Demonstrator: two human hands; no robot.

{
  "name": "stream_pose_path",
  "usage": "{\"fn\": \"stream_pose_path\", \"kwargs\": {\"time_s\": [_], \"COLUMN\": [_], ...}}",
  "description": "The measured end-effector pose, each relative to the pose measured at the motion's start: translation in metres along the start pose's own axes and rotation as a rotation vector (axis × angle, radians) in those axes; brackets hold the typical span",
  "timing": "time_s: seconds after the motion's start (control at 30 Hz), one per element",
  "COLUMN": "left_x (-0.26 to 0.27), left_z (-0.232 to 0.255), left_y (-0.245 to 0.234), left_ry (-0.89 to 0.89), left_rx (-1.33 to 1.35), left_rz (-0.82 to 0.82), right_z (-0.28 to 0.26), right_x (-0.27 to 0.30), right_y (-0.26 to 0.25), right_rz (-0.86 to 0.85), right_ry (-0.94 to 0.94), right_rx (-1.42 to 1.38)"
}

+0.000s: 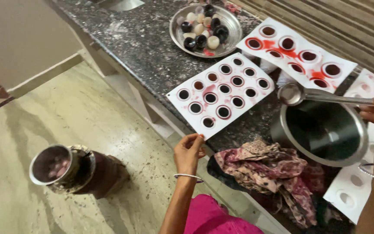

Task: Pour melted wax into silicone molds to make small round candles.

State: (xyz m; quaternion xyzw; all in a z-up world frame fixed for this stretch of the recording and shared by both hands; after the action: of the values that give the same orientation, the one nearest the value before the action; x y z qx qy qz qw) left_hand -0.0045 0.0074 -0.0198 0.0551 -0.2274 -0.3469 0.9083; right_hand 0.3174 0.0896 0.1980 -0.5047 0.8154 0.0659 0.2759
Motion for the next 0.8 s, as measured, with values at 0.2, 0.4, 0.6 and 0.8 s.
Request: {"fn": "stream_pose_path", "kwargs": {"time_s": [0.2,0.4,0.6,0.8], "left_x": [0.003,0.007,0.008,0.020], "left_z": [0.006,0.011,0.014,0.028], "left_y": [-0.003,-0.003,-0.002,0.002], "left_ry": [-0.007,-0.018,-0.016,-0.011], "left_rx": [-0.066,-0.069,-0.083,-0.108], "left_rz": [0.008,0.029,0.044,0.082], "right_z": [-0.007,0.004,0.009,0.012], "right_x": [0.001,0.017,0.029,0.021], "right_y": [-0.034,-0.025,-0.006,-0.011], "right_rz": [0.095,0.051,-0.002,0.009], "right_ry": [-0.137,-0.263,-0.296,-0.001], "right_rx": [0.246,0.568,0.530,0.361]}}
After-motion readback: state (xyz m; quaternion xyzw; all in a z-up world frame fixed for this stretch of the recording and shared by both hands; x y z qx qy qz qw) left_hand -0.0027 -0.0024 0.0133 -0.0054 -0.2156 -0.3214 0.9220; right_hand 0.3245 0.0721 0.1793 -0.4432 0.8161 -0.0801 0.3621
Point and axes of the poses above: each hand's wrist, its own x-axis away from the middle knuckle, its own y-axis out of the palm, z = x × y, the point moved 1 cm from there along -x, towards the middle knuckle, and after that the axes turned 11 degrees about z, right-handed, at the moved point
